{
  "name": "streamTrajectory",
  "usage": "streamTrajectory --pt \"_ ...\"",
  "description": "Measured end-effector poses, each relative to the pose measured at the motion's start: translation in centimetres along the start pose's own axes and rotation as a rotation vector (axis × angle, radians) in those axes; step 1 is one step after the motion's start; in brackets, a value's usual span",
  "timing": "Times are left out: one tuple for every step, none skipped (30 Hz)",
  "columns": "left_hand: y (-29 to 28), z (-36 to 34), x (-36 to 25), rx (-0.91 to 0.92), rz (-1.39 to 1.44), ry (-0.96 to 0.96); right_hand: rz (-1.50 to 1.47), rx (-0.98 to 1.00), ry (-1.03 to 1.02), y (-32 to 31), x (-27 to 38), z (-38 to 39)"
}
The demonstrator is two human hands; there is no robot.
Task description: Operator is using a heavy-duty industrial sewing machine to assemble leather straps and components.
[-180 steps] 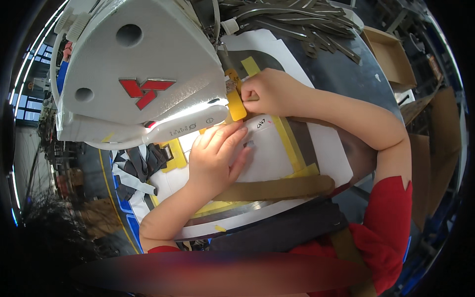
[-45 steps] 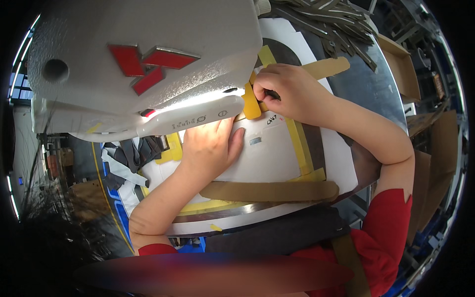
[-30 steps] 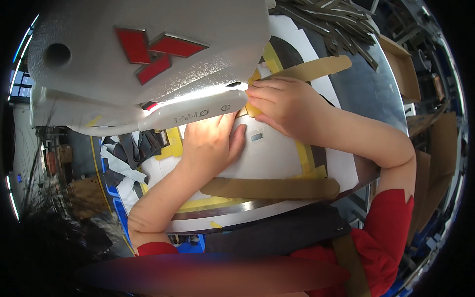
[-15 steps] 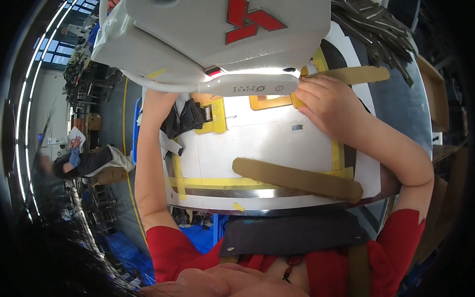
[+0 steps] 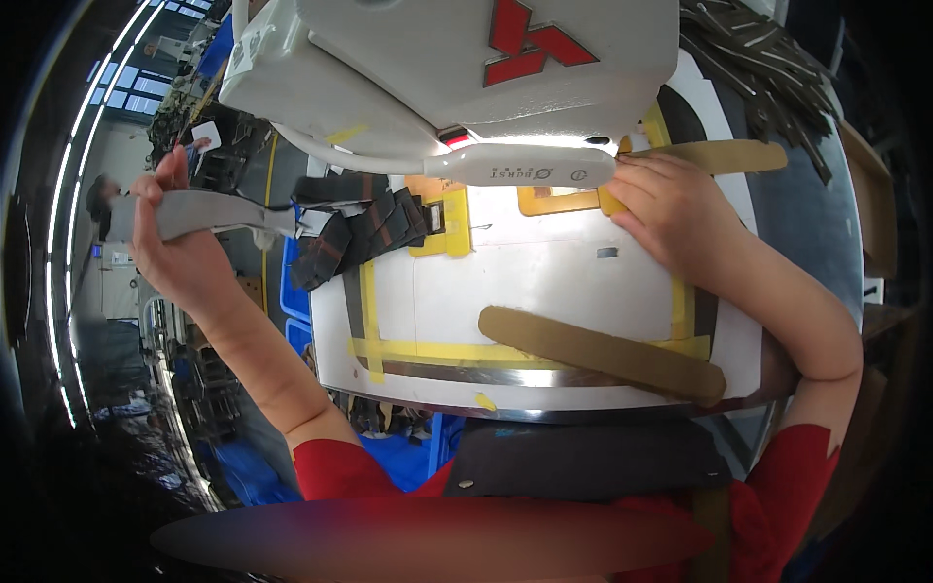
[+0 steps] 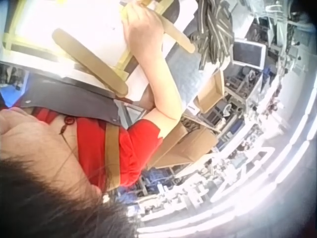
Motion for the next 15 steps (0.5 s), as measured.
streamTrajectory --pt "1.4 1.1 -0.1 0.093 -0.021 0.012 -0.009 0.006 0.016 0.1 -0.1 0.1" --pt "3.4 3.1 0.3 0.185 -0.04 0.024 -0.017 0.014 0.032 0.2 -0.4 0.3" --pt "5.1 5.8 0.7 0.178 -0.116 -0.081 -0.014 0.006 0.03 0.0 -0.3 0.3" --pt "7.4 7.9 2.1 0.477 -0.293 0.075 -0.007 0.005 0.021 -0.1 -0.3 0.4" --pt "10.9 9.9 2.3 0.665 -0.412 0.116 -0.008 0.001 0.006 -0.2 -0.2 0.3" --pt "12.7 12.4 4.5 0.785 -0.429 -0.004 -0.008 0.001 0.009 -0.1 -0.2 0.2" --pt "13.6 14.7 6.6 0.836 -0.382 -0.153 -0.005 0.052 0.021 0.1 -0.2 0.0" --pt "14.6 15.9 7.8 0.884 -0.413 -0.273 0.006 0.108 0.048 0.1 -0.3 0.3" --pt "15.0 16.1 7.9 0.896 -0.396 -0.268 0.014 0.11 0.066 0.0 -0.4 0.4" --pt "14.9 16.1 8.7 0.817 -0.338 -0.398 0.034 0.109 0.049 0.0 -0.3 0.3" --pt "14.8 16.3 9.6 0.74 -0.278 -0.532 0.051 0.112 0.036 0.2 -0.3 0.4" --pt "14.6 15.7 10.3 0.706 -0.315 -0.504 0.066 0.117 0.062 0.3 -0.6 0.5" --pt "13.9 15.9 11.9 0.669 -0.313 -0.591 0.047 0.084 0.026 0.4 -0.4 0.4" --pt "14.5 15.3 12.0 0.712 -0.325 -0.599 0.033 0.051 -0.006 0.3 -0.3 0.5" --pt "15.3 14.9 12.0 0.754 -0.337 -0.605 0.051 0.058 0.022 0.3 -0.7 0.6"
Point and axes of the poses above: each hand's wrist, its own z-axis away from the middle knuckle, its own y-axis out of the palm, x = y × z, the point moved 7 cm from there along -z, towards the middle knuckle, and after that the axes turned 1 degree about x, right-handed, at the moved point
